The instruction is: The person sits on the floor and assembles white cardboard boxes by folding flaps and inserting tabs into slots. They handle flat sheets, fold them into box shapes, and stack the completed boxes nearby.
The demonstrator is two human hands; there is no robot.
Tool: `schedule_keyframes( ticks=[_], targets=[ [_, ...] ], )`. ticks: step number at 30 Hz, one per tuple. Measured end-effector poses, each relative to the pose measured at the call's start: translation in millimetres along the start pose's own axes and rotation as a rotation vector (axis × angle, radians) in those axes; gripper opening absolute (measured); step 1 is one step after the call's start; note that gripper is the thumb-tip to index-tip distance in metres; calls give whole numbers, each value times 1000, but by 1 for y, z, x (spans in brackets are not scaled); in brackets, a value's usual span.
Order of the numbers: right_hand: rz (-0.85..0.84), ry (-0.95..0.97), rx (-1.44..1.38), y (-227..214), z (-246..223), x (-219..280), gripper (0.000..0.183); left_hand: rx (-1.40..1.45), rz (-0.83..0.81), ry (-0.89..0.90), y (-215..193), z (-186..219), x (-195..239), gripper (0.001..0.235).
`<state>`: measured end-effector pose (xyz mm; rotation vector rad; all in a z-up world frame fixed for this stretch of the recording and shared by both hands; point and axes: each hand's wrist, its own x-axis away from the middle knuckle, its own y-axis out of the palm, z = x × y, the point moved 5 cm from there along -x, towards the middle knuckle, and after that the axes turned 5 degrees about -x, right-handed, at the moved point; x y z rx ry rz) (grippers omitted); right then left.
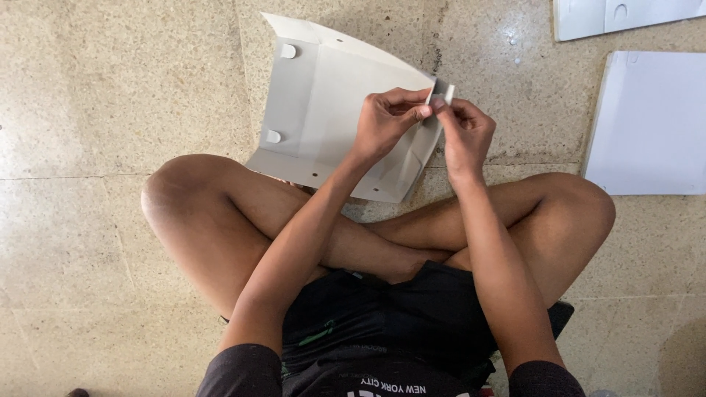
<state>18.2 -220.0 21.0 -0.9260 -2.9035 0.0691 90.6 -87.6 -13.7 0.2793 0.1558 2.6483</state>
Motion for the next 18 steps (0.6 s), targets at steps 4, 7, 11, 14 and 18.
schedule_keyframes(
  ticks=[4, 7, 11, 14, 18],
  targets=[
    [23, 19, -1, -2, 14, -2, 9, 14, 0, -5, -3, 6, 1, 20],
    [16, 0, 17, -4, 12, -2, 6, -14, 2, -2, -2, 8, 1, 18],
    [17, -80, 48, -3, 10, -1, 4, -7, 15, -25, 2, 6, 3, 22],
    [28, -246, 124, 7, -26, 8, 1, 62, 37, -25, 4, 3, 1, 26],
    [24, -212, -71, 7, -15, 7, 21, 64, 61, -3, -1, 17, 2, 37]
  ],
)
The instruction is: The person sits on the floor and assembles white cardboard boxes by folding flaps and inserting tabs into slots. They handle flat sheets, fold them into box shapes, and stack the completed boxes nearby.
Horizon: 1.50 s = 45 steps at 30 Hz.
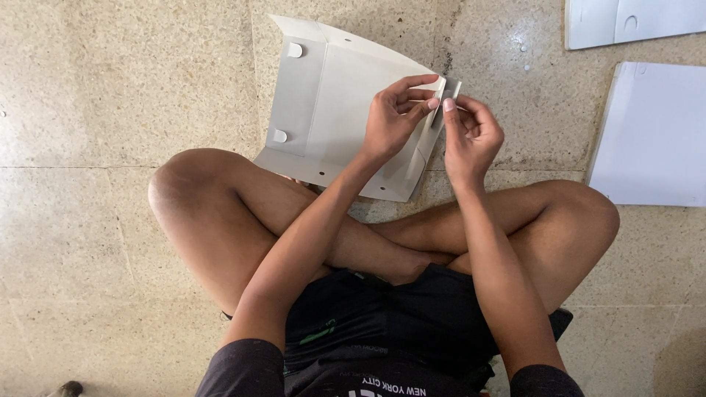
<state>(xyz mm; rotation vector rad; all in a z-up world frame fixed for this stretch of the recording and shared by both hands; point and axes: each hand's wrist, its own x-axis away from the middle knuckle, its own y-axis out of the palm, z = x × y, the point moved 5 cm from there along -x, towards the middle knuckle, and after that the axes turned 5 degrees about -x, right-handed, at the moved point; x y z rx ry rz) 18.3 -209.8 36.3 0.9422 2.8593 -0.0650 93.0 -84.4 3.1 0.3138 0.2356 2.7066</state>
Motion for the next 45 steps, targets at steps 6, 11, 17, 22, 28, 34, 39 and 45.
schedule_keyframes(
  ticks=[6, 11, 17, 22, 28, 34, 39, 45],
  targets=[
    [-213, -206, 282, 10, -28, 3, 32, -32, -33, 47, 1, -10, -3, 37],
    [-504, -286, 555, 27, -31, 9, 44, -265, -69, 89, 3, -4, -1, 42],
    [-377, -42, 406, 8, -25, -3, 42, -565, -240, 156, 19, 10, 11, 39],
    [-380, -78, 511, -26, -8, -10, 32, -908, -482, 134, 34, 13, 35, 54],
    [-323, -229, 568, -29, -65, 20, 36, -1064, -654, 160, 38, -20, 60, 42],
    [-607, 51, 568, -28, -59, 45, 35, -1641, -671, 424, 20, 17, 89, 31],
    [-652, 95, 586, -24, -47, 58, 43, -1283, -275, 120, -36, 115, 114, 104],
    [-650, -3, 603, -8, -48, 66, 7, -783, 118, -369, -122, 16, 84, 162]
  ],
)
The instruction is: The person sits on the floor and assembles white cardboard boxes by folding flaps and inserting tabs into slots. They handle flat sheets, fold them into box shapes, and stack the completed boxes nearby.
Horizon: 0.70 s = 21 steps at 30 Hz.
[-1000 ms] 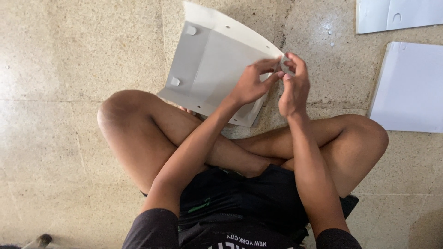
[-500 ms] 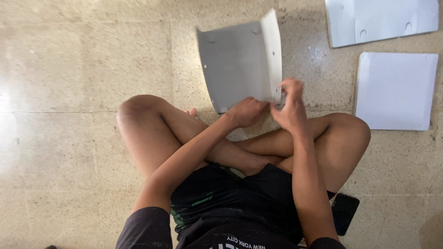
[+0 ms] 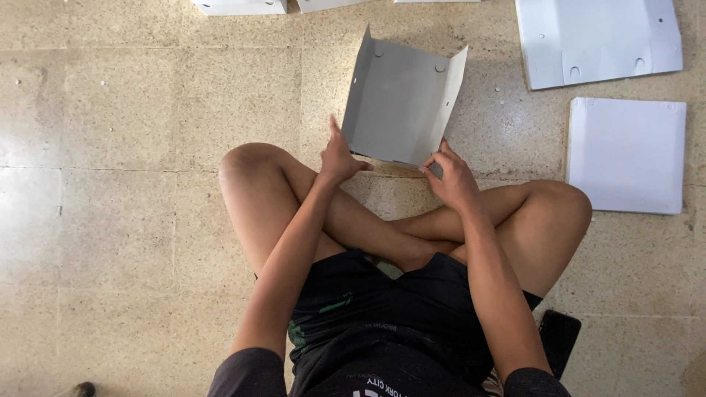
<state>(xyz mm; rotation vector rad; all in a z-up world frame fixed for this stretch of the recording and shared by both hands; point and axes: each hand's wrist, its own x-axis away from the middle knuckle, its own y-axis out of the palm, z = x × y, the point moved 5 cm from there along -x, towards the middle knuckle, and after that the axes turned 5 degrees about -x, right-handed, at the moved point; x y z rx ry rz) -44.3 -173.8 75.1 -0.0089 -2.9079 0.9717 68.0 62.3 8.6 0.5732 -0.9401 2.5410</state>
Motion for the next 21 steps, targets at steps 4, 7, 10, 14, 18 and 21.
schedule_keyframes(
  ticks=[4, 7, 10, 14, 18, 21],
  targets=[
    [63, -9, -99, -4, -14, -2, 81, -111, 87, 211, 12, 8, -11, 118],
    [65, 115, -192, 1, 3, -8, 103, -4, 78, 240, 21, 4, -18, 104],
    [60, 140, -148, 6, 21, -15, 78, -7, 91, 259, 27, -2, -25, 95],
    [134, 113, -58, 11, 35, -23, 56, -66, 119, 264, 29, -10, -35, 66],
    [204, 72, -4, 12, 34, -25, 50, -105, 132, 266, 25, -7, -35, 61],
    [190, 63, -114, 3, 17, -18, 72, 68, 121, 302, 3, 20, -7, 53]
  ],
)
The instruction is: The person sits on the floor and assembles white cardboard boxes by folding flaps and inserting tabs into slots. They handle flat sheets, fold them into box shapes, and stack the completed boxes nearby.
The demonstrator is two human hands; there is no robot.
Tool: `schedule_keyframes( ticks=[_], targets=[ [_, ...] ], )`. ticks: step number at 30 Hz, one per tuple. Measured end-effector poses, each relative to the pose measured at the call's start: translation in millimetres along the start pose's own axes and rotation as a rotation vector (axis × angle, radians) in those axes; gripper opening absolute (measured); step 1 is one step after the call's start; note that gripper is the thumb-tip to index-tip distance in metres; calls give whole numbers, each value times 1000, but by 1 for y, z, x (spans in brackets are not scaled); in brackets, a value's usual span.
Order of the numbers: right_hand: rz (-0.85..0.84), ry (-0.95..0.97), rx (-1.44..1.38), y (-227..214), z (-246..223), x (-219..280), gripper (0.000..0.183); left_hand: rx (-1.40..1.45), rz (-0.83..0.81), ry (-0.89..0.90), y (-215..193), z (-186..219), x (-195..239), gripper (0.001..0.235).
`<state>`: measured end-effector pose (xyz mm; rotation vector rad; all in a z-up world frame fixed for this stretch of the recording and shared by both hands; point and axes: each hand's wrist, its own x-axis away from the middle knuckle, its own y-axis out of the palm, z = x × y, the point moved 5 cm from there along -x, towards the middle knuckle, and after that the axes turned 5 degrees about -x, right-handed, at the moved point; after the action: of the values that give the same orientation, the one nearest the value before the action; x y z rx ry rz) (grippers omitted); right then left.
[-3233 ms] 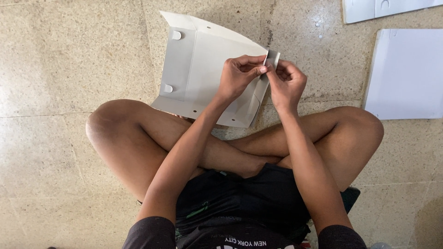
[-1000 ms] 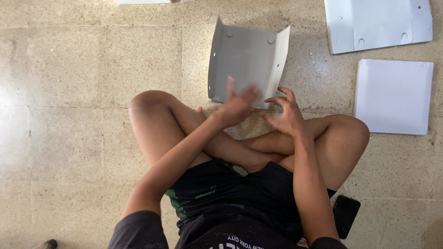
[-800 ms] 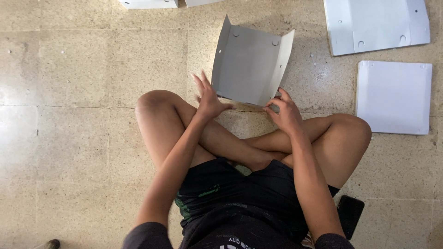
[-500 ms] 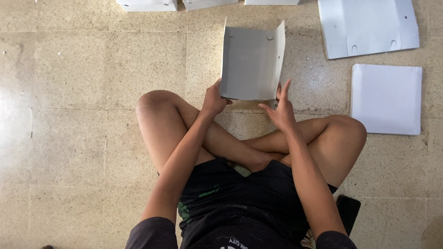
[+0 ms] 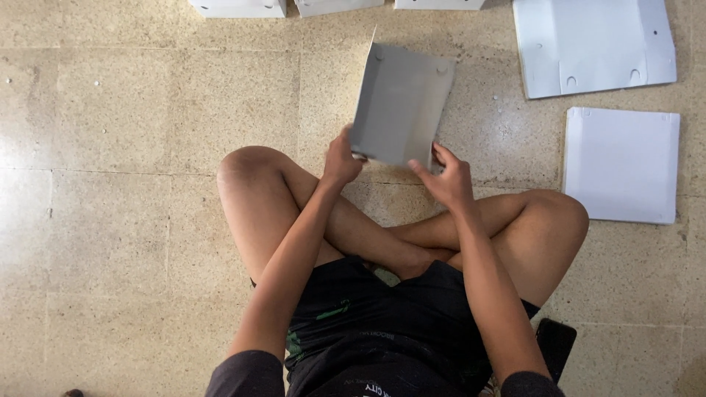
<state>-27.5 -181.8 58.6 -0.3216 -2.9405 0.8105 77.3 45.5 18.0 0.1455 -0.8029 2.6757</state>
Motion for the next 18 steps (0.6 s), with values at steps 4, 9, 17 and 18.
schedule_keyframes(
  ticks=[4, 9, 17, 18],
  targets=[
    [155, 135, -98, -15, 20, -2, 58, -176, 22, -192, -29, 59, 36, 142],
    [193, 201, -321, -17, 45, -31, 81, -117, 104, -281, -15, 29, 17, 128],
    [77, 246, -403, -9, 27, -39, 88, -54, 432, -392, -9, -59, -20, 115],
    [78, 248, -405, -10, 29, -37, 88, -56, 430, -393, -12, -46, -14, 115]
  ],
)
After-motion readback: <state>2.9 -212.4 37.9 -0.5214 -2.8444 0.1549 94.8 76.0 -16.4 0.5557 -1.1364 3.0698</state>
